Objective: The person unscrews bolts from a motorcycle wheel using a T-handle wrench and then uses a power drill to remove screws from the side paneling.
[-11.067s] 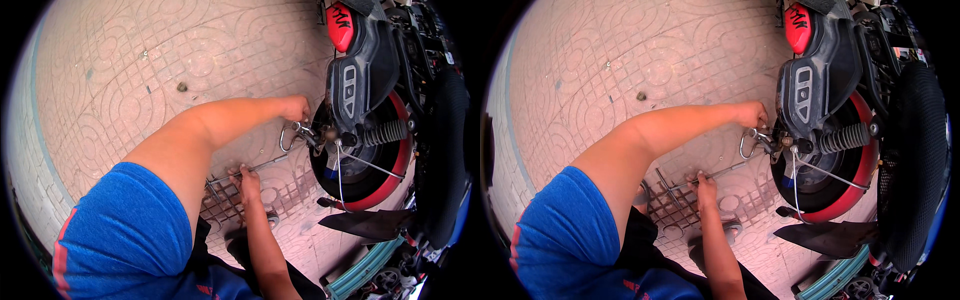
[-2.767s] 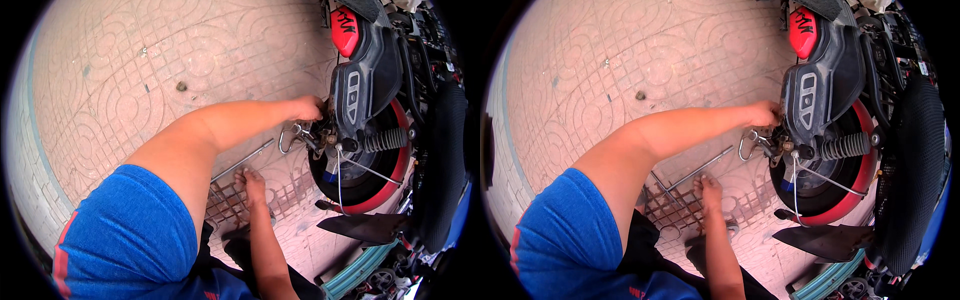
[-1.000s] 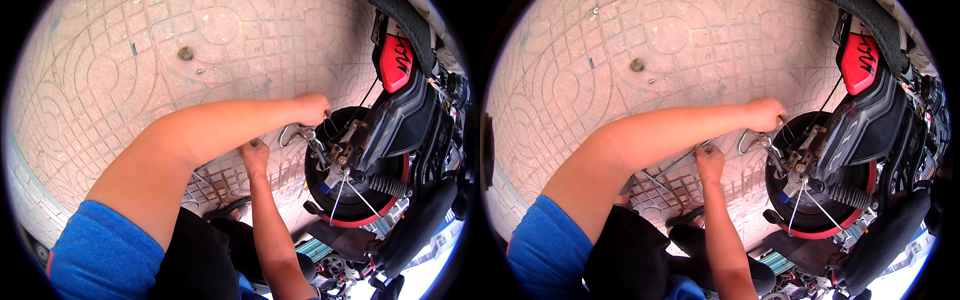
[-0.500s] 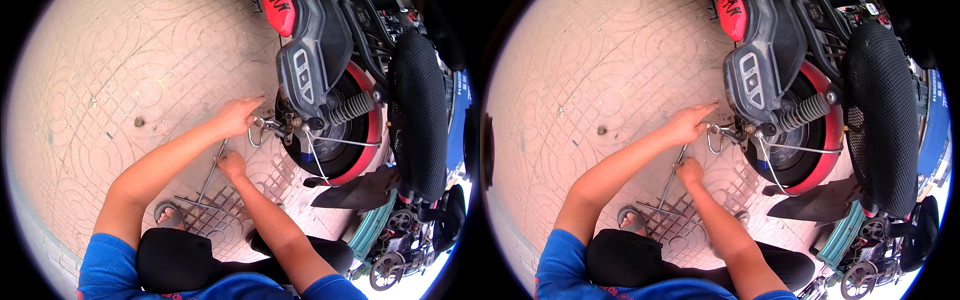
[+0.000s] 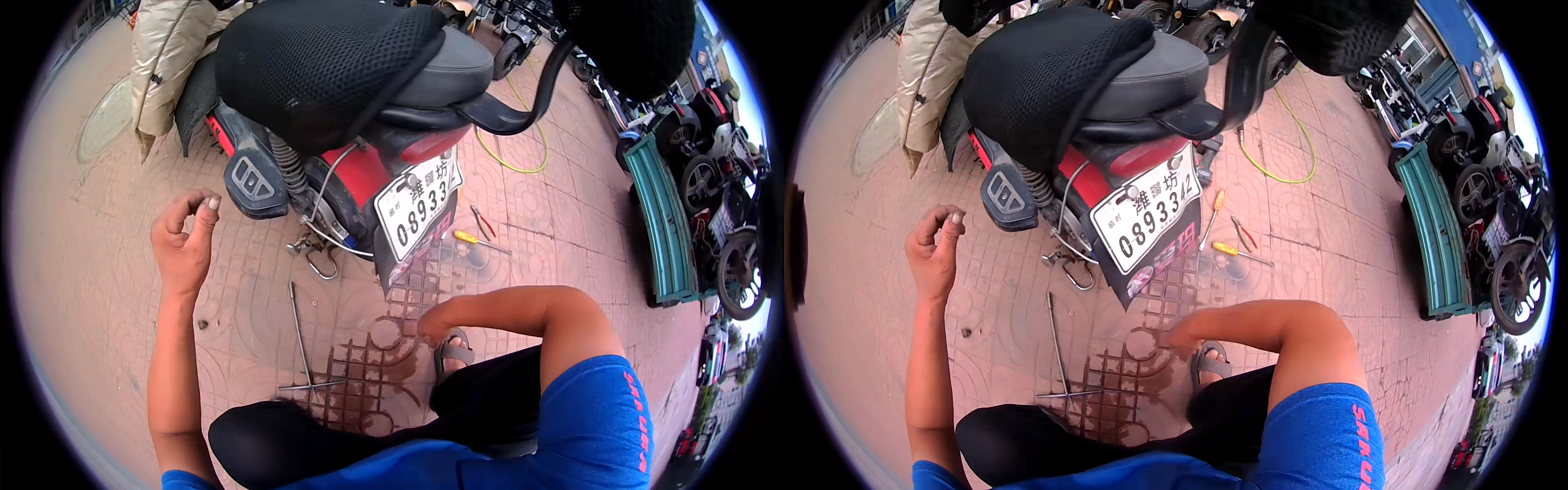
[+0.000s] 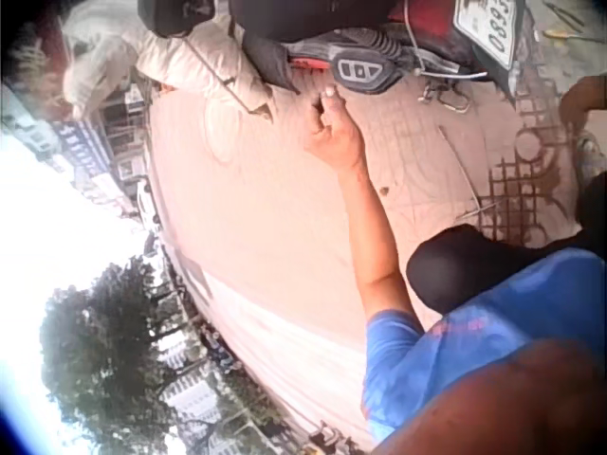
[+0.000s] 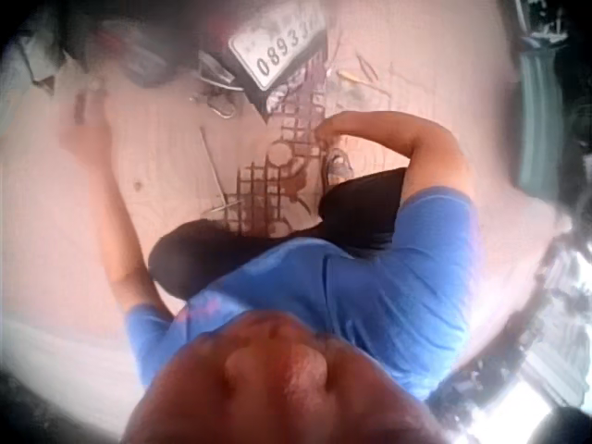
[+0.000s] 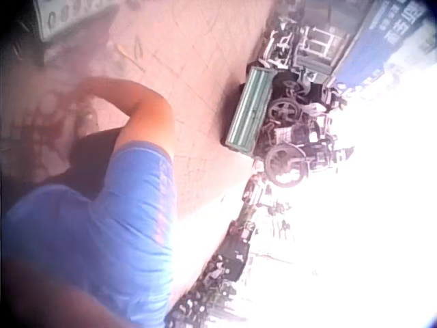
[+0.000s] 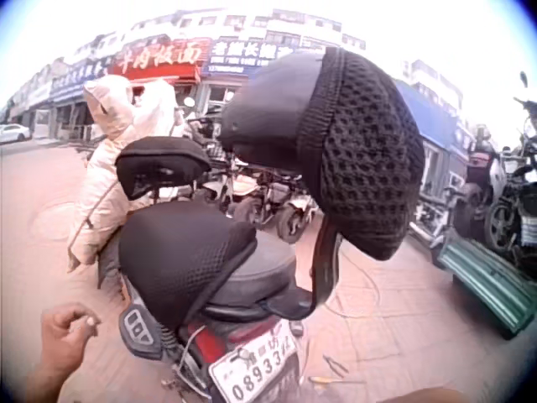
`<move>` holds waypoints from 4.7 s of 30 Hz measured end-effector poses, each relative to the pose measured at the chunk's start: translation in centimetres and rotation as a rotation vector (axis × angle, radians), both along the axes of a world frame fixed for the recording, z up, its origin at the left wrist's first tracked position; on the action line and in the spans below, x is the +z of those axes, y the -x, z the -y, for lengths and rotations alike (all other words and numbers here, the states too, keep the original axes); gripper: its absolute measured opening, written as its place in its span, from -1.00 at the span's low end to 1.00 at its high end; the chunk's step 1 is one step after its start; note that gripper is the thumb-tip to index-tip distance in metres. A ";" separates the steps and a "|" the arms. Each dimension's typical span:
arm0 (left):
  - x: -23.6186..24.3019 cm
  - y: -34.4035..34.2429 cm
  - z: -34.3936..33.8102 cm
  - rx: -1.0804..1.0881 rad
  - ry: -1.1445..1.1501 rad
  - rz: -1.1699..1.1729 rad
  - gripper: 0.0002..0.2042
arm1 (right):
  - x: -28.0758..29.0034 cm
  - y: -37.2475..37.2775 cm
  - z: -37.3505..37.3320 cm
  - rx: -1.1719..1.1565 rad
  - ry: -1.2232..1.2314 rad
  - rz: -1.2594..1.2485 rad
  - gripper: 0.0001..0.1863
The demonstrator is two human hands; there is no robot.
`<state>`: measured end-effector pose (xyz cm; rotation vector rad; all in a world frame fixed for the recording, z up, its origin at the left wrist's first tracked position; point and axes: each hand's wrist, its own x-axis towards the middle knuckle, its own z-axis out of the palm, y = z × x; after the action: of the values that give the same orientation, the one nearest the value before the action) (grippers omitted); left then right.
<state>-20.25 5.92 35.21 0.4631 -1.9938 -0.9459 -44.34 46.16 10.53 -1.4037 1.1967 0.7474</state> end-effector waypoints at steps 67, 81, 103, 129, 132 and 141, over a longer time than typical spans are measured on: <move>25.5 23.4 -12.3 -0.073 0.329 0.724 -0.56 | 12.0 4.9 -0.5 -2.104 0.566 -0.487 -0.58; 23.9 24.0 -10.9 -0.278 0.402 0.494 -0.64 | 24.0 -29.4 3.1 -2.740 0.593 -0.503 -0.72; 23.5 25.6 -7.1 -0.635 0.224 0.319 -0.60 | 36.1 -37.2 42.4 -3.851 0.481 -0.086 -0.84; -11.9 8.0 25.6 -2.094 1.086 0.546 -0.89 | 0.6 -29.8 63.0 -3.725 1.681 -0.960 -0.60; -18.7 12.7 26.5 -1.711 0.593 1.198 -0.76 | -0.4 -29.2 62.5 -3.643 1.729 -1.141 -0.60; -20.5 17.3 21.2 -1.620 -0.633 1.642 -0.67 | 1.9 -26.9 63.8 -3.384 2.715 0.623 -0.76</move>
<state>-37.51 -15.28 14.67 -0.5168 -3.4665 -2.8619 -17.47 -17.64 12.43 -0.9032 -0.4490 2.1867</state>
